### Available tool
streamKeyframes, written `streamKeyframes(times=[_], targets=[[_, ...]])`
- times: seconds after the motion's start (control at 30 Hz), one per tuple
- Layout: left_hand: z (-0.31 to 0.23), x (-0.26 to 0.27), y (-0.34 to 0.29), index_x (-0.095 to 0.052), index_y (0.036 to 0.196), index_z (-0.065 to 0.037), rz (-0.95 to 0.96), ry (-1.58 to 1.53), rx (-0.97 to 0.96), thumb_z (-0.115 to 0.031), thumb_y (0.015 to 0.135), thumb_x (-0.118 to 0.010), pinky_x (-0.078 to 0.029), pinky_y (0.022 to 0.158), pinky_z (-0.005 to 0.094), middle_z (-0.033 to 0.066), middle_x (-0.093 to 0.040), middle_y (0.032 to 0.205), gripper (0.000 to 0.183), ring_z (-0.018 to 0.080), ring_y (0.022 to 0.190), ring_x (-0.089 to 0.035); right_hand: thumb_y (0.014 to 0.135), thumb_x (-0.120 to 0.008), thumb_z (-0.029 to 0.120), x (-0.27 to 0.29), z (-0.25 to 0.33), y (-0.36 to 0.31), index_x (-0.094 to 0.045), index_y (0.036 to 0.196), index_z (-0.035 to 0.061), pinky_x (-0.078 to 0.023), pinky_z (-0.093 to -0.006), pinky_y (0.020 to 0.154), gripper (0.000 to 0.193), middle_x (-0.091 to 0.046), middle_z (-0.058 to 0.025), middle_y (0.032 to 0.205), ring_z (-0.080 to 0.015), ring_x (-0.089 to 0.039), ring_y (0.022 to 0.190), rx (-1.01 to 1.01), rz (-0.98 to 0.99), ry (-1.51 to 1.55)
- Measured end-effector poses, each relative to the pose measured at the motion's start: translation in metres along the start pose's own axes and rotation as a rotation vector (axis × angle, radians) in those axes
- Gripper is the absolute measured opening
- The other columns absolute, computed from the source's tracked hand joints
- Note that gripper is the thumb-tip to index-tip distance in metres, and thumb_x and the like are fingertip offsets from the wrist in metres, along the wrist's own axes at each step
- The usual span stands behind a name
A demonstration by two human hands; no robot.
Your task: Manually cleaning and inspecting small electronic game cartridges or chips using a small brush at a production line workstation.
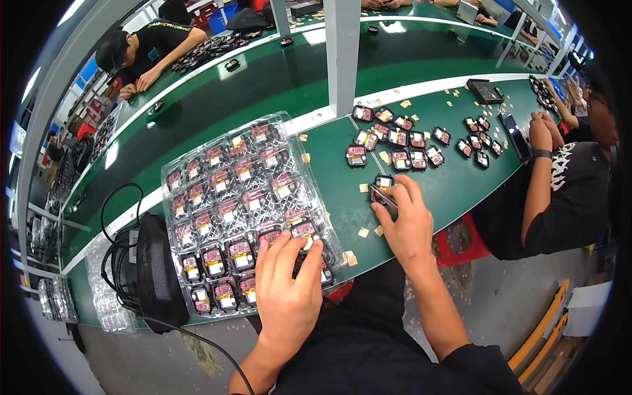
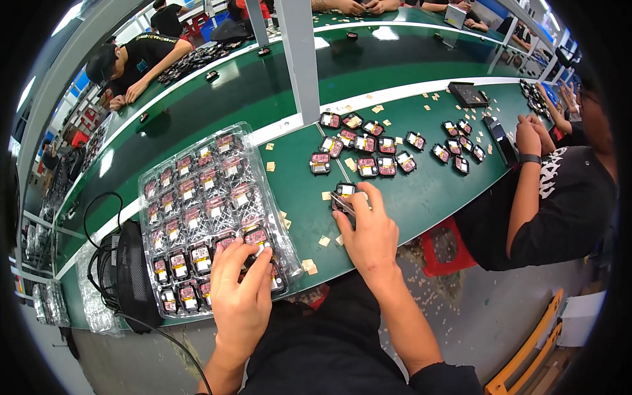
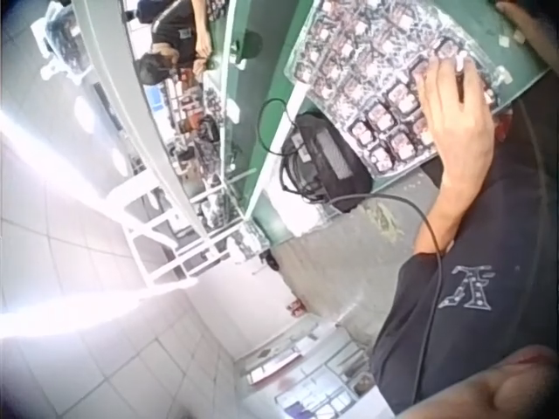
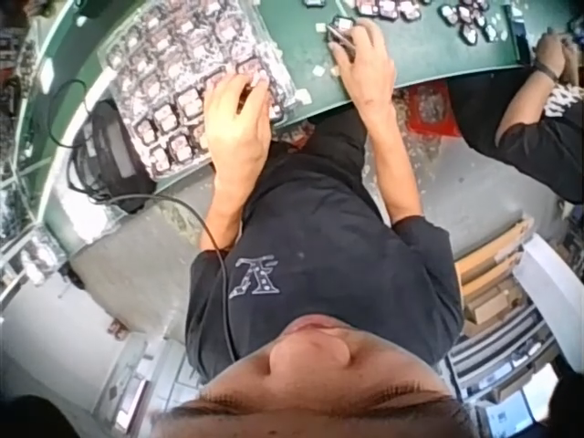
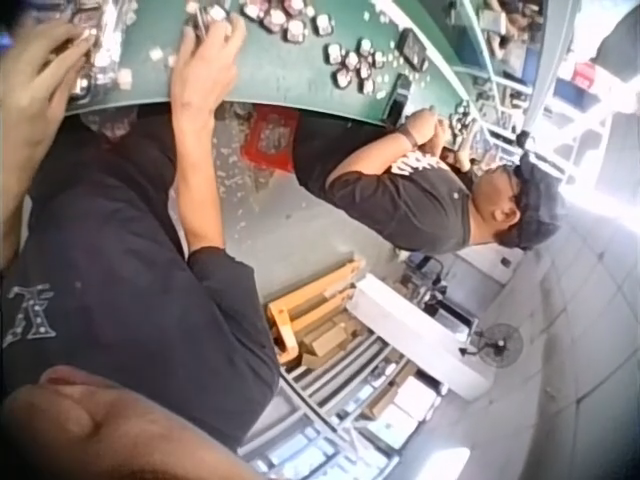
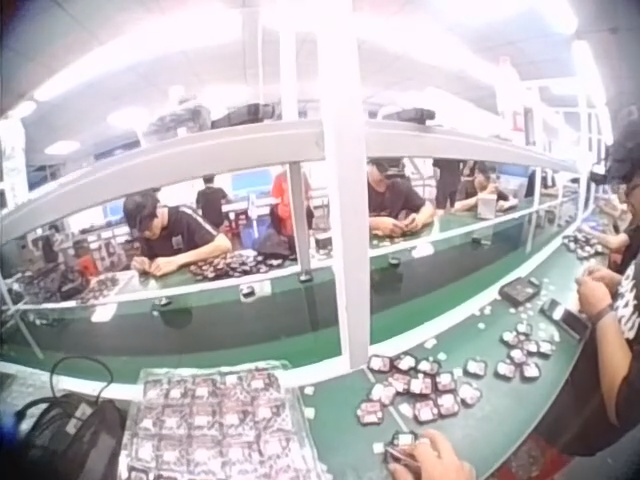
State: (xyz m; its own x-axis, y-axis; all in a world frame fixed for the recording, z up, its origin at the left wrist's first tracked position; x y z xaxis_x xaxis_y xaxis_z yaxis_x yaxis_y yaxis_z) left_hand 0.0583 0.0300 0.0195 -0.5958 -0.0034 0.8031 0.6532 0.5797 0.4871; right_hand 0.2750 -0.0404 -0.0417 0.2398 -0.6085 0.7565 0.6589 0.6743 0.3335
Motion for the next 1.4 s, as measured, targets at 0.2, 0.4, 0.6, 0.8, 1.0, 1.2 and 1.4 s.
streamKeyframes(times=[0.2,0.4,0.6,0.8,1.0,1.2,1.4], targets=[[-0.003,-0.001,0.000,-0.073,0.119,-0.004,0.047,0.071,-0.014,-0.008,0.084,-0.075,-0.041,0.112,0.0578,0.0124,-0.066,0.121,0.036,0.0358,0.124,-0.059,0.085,-0.081,0.018,0.002,-0.001,-0.001,-0.065,0.104,0.0088,-0.058,-0.0445,0.071,0.027,-0.064,-0.0107,0.137,-0.0351,-0.074,0.085,0.033,0.001,0.027],[-0.003,0.000,0.000,-0.072,0.122,-0.004,0.116,0.090,0.013,-0.006,0.088,-0.074,-0.037,0.115,0.0600,0.0134,-0.063,0.128,0.035,0.0411,0.133,-0.054,0.083,-0.082,0.015,0.004,0.000,-0.003,-0.066,0.106,0.0091,-0.058,-0.0436,0.071,0.029,-0.065,-0.0105,0.133,-0.0339,-0.074,0.085,0.072,-0.041,0.089],[-0.003,0.000,0.003,-0.071,0.124,-0.008,0.178,0.200,0.064,-0.018,0.091,-0.072,-0.024,0.114,0.0733,0.0127,-0.060,0.134,0.035,0.0423,0.139,-0.047,0.082,-0.082,0.018,0.006,0.006,-0.001,-0.066,0.107,0.0089,-0.058,-0.0440,0.072,0.030,-0.065,-0.0105,0.132,-0.0329,-0.075,0.087,0.005,-0.039,0.024],[0.000,-0.002,0.001,-0.072,0.123,-0.009,0.152,0.185,0.039,-0.022,0.092,-0.071,-0.019,0.115,0.0747,0.0126,-0.060,0.136,0.034,0.0425,0.139,-0.047,0.082,-0.081,0.015,0.002,-0.001,-0.002,-0.067,0.109,0.0081,-0.058,-0.0422,0.074,0.031,-0.065,-0.0123,0.133,-0.0313,-0.074,0.090,0.035,-0.024,0.091],[-0.006,0.006,-0.001,-0.074,0.119,-0.008,-0.047,0.107,0.005,-0.009,0.083,-0.079,-0.029,0.115,0.0687,0.0158,-0.061,0.132,0.037,0.0456,0.137,-0.050,0.076,-0.083,0.000,0.014,0.001,-0.011,-0.064,0.114,0.0025,-0.053,-0.0275,0.056,0.043,-0.065,-0.0127,0.136,-0.0147,-0.071,0.075,0.079,-0.138,0.427],[-0.008,0.020,-0.029,-0.065,0.123,0.000,-0.053,-0.876,0.184,-0.002,0.080,-0.085,-0.057,0.097,0.0445,0.0215,-0.061,0.128,0.047,0.0344,0.117,-0.065,0.072,-0.088,0.001,0.042,0.035,-0.044,-0.055,0.133,0.0029,-0.032,-0.0176,0.045,0.069,-0.067,-0.0126,0.140,0.0017,-0.034,0.051,0.139,0.247,0.887],[-0.003,0.002,-0.045,-0.042,0.137,0.001,0.143,-1.617,0.433,-0.008,0.089,-0.083,-0.055,0.102,0.0387,0.0257,-0.056,0.142,0.064,0.0329,0.125,-0.064,0.070,-0.096,0.009,0.059,0.070,-0.054,-0.046,0.145,0.0051,-0.032,-0.0175,0.045,0.089,-0.071,-0.0195,0.131,-0.0020,-0.035,0.050,0.476,0.503,0.927]])
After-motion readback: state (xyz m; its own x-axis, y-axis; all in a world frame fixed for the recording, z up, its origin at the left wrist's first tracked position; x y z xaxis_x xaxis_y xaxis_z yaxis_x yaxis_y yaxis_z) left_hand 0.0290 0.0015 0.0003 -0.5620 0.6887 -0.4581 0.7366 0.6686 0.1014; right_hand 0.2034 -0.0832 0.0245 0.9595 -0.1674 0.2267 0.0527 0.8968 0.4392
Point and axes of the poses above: each hand's wrist, its own y-axis towards the middle knuckle, its own x-axis out of the back of the hand, z = x × y, the point moved 3 cm from there along y, towards the middle knuckle
